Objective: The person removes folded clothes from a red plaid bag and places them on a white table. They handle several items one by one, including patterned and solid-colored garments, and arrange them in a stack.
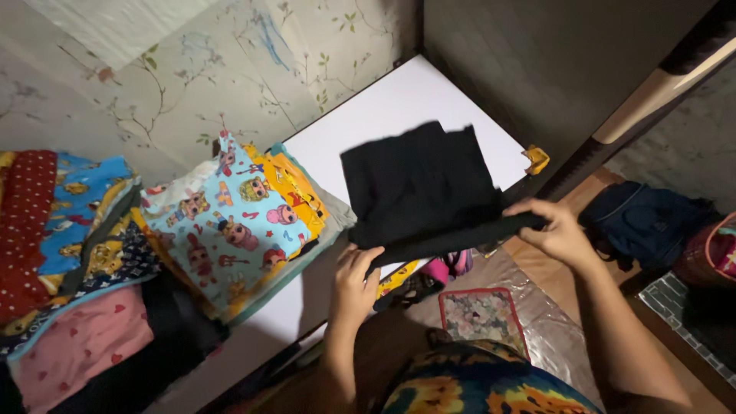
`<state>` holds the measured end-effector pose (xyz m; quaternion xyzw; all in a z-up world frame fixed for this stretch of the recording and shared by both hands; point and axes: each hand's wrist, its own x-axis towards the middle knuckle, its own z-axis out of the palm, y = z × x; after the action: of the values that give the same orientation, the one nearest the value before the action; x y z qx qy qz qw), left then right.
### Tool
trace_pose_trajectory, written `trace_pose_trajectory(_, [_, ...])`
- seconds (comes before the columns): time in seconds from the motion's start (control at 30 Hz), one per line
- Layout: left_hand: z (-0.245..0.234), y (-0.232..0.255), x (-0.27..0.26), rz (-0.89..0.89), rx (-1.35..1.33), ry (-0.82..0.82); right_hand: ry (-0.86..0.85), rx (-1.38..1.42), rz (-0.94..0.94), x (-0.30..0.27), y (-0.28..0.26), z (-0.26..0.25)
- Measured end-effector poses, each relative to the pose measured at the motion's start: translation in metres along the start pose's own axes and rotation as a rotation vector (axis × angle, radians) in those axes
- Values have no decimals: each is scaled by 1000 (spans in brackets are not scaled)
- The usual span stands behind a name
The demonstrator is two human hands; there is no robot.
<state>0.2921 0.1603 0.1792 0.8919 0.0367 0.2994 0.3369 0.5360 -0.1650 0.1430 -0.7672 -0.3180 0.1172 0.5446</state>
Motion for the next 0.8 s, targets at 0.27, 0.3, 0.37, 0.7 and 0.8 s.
trace_pose_trajectory(0.27, [19, -12, 93, -53, 86, 126, 197, -119, -213, 83, -38, -16])
trace_pose_trajectory(0.3, [26, -22, 110, -56, 141, 138, 252, -237, -290, 96, -40, -12])
trace_pose_trajectory(0.37, [49, -37, 138, -342, 270, 16, 360, -470, -444, 115, -40, 0])
trace_pose_trajectory(0.7, [123, -97, 128, -84, 530, -189, -132, -25, 449, 40, 48, 79])
trace_pose_trajectory(0.8, [132, -93, 111, -154, 556, -131, -177, 280, 689, 28, 74, 85])
